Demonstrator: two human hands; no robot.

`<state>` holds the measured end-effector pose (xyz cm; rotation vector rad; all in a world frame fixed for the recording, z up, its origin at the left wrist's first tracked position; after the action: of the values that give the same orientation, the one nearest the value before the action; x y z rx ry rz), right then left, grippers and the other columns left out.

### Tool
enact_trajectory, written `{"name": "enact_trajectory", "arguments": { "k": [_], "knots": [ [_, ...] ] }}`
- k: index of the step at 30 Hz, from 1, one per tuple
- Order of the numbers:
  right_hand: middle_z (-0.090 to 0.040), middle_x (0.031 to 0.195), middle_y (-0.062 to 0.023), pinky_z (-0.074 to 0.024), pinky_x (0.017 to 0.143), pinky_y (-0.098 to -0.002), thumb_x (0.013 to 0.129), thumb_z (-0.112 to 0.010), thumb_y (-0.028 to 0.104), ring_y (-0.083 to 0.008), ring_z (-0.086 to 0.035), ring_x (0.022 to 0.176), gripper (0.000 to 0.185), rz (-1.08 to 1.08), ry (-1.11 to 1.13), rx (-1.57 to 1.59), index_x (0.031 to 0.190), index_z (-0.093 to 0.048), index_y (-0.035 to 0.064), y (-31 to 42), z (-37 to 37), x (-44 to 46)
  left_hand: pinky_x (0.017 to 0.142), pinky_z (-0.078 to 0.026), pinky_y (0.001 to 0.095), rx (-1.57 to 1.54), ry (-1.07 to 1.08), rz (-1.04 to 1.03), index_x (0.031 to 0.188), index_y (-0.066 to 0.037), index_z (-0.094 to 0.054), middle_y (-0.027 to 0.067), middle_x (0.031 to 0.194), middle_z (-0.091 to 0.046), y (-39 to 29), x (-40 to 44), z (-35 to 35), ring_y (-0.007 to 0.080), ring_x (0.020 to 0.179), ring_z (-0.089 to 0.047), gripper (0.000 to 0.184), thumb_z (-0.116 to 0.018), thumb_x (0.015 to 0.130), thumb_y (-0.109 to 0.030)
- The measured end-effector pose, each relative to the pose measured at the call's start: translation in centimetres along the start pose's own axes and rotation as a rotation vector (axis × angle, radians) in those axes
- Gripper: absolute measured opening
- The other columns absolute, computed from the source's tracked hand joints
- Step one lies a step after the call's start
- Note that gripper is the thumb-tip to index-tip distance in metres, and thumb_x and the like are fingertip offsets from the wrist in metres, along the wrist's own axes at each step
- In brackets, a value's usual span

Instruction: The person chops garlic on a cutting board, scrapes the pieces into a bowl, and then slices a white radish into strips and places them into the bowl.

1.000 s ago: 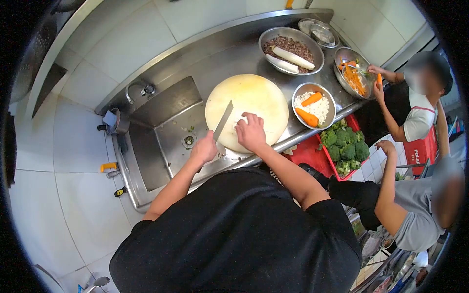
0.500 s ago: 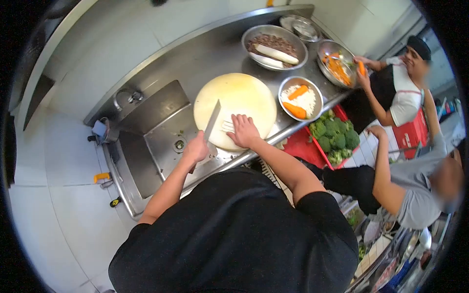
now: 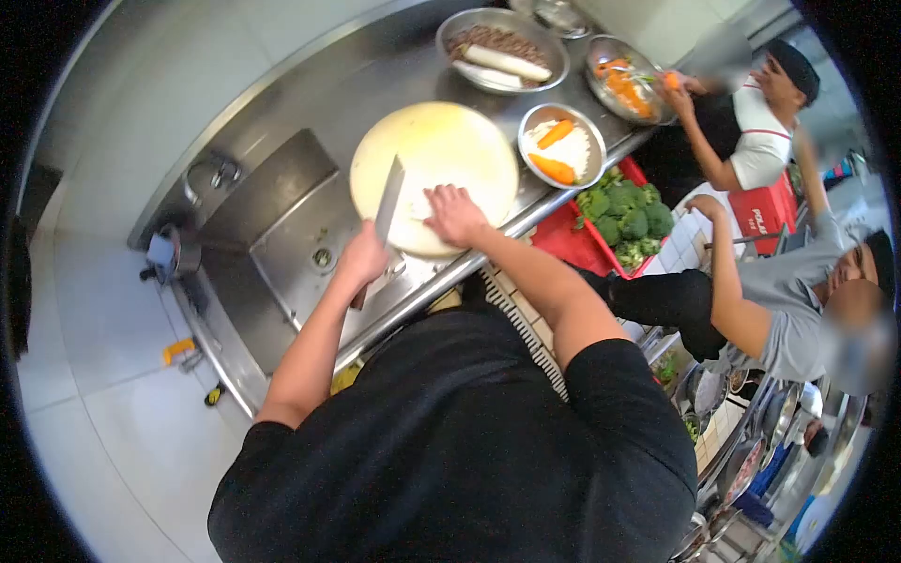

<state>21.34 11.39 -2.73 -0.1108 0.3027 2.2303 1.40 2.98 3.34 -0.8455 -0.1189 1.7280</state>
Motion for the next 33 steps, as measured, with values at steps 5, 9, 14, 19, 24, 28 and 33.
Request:
{"name": "enact_trajectory", "arguments": {
  "k": [5, 9, 14, 19, 24, 28, 33],
  "knots": [
    [-0.05, 0.138, -0.0223, -0.037, 0.111, -0.0481, 0.102, -0.054, 0.039, -0.037, -0.048, 0.128, 0.065, 0.13, -0.13, -0.001, 0.15, -0.039, -0.0018, -0.7, -0.7, 0.0, 0.095, -0.051, 0.0552, -0.027, -0.009, 0.002, 0.129, 0.005, -0.049, 0.0359, 0.111, -0.068, 0.2, 0.4, -0.1, 0.0496, 0.108, -0.067, 0.042, -0.054, 0.091, -0.011],
    [-0.053, 0.132, -0.0215, -0.0386, 0.105, -0.0479, 0.1, -0.056, 0.042, -0.0357, -0.05, 0.121, 0.07, 0.148, -0.251, 0.012, 0.149, -0.04, -0.0054, -0.5, -1.1, -0.7, 0.097, -0.052, 0.054, 0.001, -0.056, 0.033, 0.127, 0.004, -0.053, 0.0362, 0.111, -0.068, 0.2, -0.4, -0.3, 0.0483, 0.109, -0.067, 0.04, -0.056, 0.09, -0.012],
    [-0.054, 0.13, -0.0213, -0.039, 0.102, -0.0467, 0.099, -0.056, 0.043, -0.0352, -0.05, 0.119, 0.07, 0.142, -0.272, 0.014, 0.146, -0.042, -0.0073, -0.5, -0.4, -0.8, 0.092, -0.053, 0.0567, 0.02, -0.094, 0.124, 0.126, 0.0, -0.053, 0.0336, 0.105, -0.07, -1.8, -3.0, -1.4, 0.0489, 0.102, -0.069, 0.039, -0.057, 0.089, -0.012],
    [-0.054, 0.131, -0.0204, -0.0388, 0.101, -0.0468, 0.1, -0.054, 0.042, -0.0341, -0.051, 0.118, 0.07, 0.161, -0.26, 0.016, 0.147, -0.041, -0.0076, -1.0, -1.3, -0.5, 0.088, -0.052, 0.0592, 0.105, -0.06, 0.139, 0.126, -0.002, -0.051, 0.0336, 0.1, -0.07, -4.1, -3.0, -3.7, 0.051, 0.097, -0.068, 0.034, -0.053, 0.097, -0.019],
    [-0.052, 0.136, -0.022, -0.0382, 0.103, -0.0477, 0.099, -0.057, 0.04, -0.0354, -0.05, 0.123, 0.069, 0.176, -0.292, 0.116, 0.146, -0.043, -0.0072, -1.7, -1.6, -0.8, 0.086, -0.051, 0.0616, 0.059, -0.151, 0.219, 0.122, -0.004, -0.05, 0.0348, 0.095, -0.069, -4.4, -3.3, -3.4, 0.0541, 0.094, -0.067, 0.027, -0.047, 0.104, -0.024],
    [-0.051, 0.14, -0.023, -0.0377, 0.106, -0.0486, 0.098, -0.059, 0.039, -0.036, -0.049, 0.127, 0.071, 0.165, -0.255, 0.129, 0.148, -0.041, -0.0086, -1.6, -0.9, -1.1, 0.084, -0.05, 0.0631, 0.084, -0.14, 0.237, 0.119, -0.004, -0.05, 0.0349, 0.092, -0.069, -5.6, -3.6, -4.8, 0.0548, 0.092, -0.067, 0.024, -0.047, 0.105, -0.024],
    [-0.051, 0.139, -0.0197, -0.0369, 0.105, -0.0457, 0.1, -0.055, 0.039, -0.0321, -0.048, 0.125, 0.071, 0.196, -0.227, 0.069, 0.149, -0.039, -0.0105, -2.0, -1.1, -1.0, 0.075, -0.05, 0.0643, 0.11, -0.252, 0.186, 0.117, -0.003, -0.051, 0.0329, 0.081, -0.067, -5.3, -2.8, -5.6, 0.055, 0.081, -0.066, 0.023, -0.05, 0.104, -0.022]
  ]
}}
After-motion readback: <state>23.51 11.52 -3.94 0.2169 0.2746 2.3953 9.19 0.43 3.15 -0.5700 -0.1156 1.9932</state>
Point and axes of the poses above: each hand's wrist, its own x-axis towards the middle knuckle, its own z-axis out of the back of the hand, y = z × x, the point moved 3 cm from there along x, towards the middle knuckle
